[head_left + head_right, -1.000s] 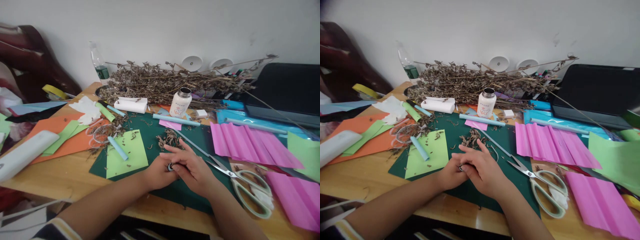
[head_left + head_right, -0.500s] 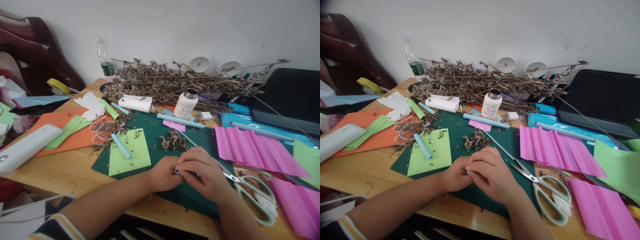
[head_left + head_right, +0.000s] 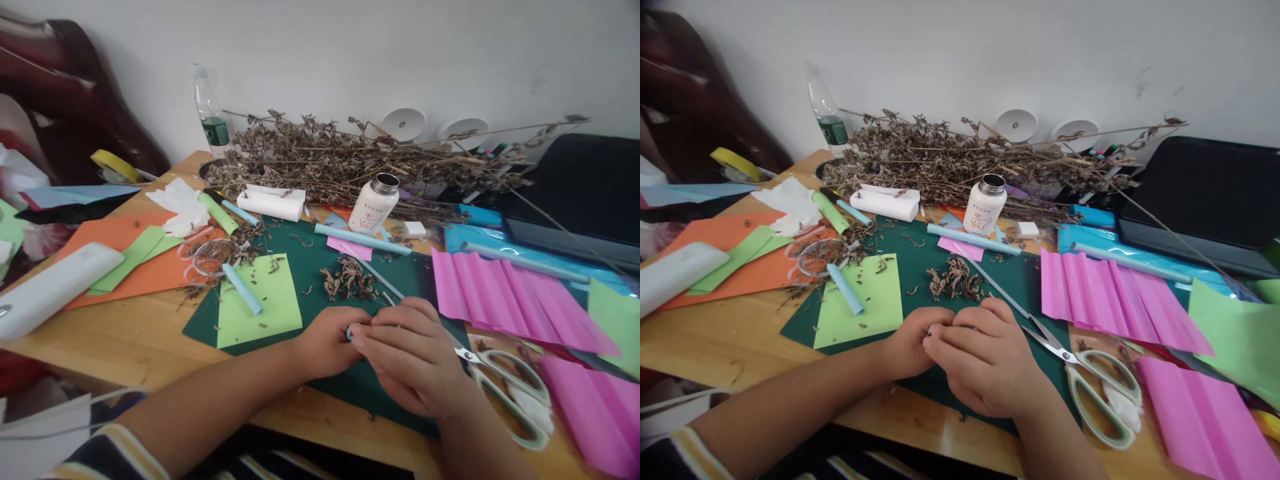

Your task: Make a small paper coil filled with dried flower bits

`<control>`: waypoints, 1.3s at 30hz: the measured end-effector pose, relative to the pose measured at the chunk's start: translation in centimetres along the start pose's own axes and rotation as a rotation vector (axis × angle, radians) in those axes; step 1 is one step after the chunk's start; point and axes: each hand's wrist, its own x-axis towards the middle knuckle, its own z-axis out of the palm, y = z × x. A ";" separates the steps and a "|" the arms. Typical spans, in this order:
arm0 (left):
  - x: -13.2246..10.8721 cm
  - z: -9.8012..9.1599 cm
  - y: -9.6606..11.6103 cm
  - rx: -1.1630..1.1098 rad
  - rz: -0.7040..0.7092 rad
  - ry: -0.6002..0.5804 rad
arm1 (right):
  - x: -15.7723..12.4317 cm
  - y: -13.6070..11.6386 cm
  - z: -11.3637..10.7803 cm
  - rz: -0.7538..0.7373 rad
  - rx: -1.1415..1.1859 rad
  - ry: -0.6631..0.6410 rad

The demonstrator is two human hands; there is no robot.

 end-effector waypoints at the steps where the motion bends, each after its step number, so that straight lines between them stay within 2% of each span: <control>1: 0.0 0.0 0.0 0.006 -0.007 -0.003 | -0.1 0.2 0.1 0.015 0.043 0.026; 5: 0.2 0.0 0.2 -0.043 -0.013 -0.015 | -0.3 0.7 0.3 0.176 0.252 0.171; 7: 0.2 -0.1 0.3 -0.056 -0.017 -0.018 | -0.3 0.8 0.3 0.207 0.251 0.149; 10: 0.1 -0.1 0.3 -0.052 0.028 -0.029 | -0.1 0.7 0.3 0.146 0.179 0.037; 12: 0.1 -0.2 0.2 -0.055 0.058 -0.041 | 0.0 0.6 0.3 0.126 0.149 0.017; 19: -0.1 0.0 -0.1 -0.088 0.105 -0.063 | 0.6 0.1 0.5 0.178 0.151 -0.077; 21: 0.0 0.0 0.0 -0.082 0.109 -0.073 | 0.5 0.1 0.4 0.166 0.183 -0.046; 24: 0.1 0.0 0.3 -0.033 0.054 -0.055 | 0.2 0.2 0.3 0.177 0.255 0.104; 26: 0.1 0.0 0.4 -0.014 0.032 -0.040 | 0.0 0.2 0.2 0.189 0.266 0.154; 31: 0.1 0.0 0.2 -0.042 0.075 -0.051 | 0.2 0.1 0.4 0.138 0.158 0.090; 37: -0.1 0.0 0.2 0.008 0.050 -0.124 | 0.1 -0.2 0.7 0.107 0.100 0.012; 39: -0.1 0.0 0.2 -0.017 0.055 -0.107 | 0.0 -0.1 0.6 0.111 0.091 0.019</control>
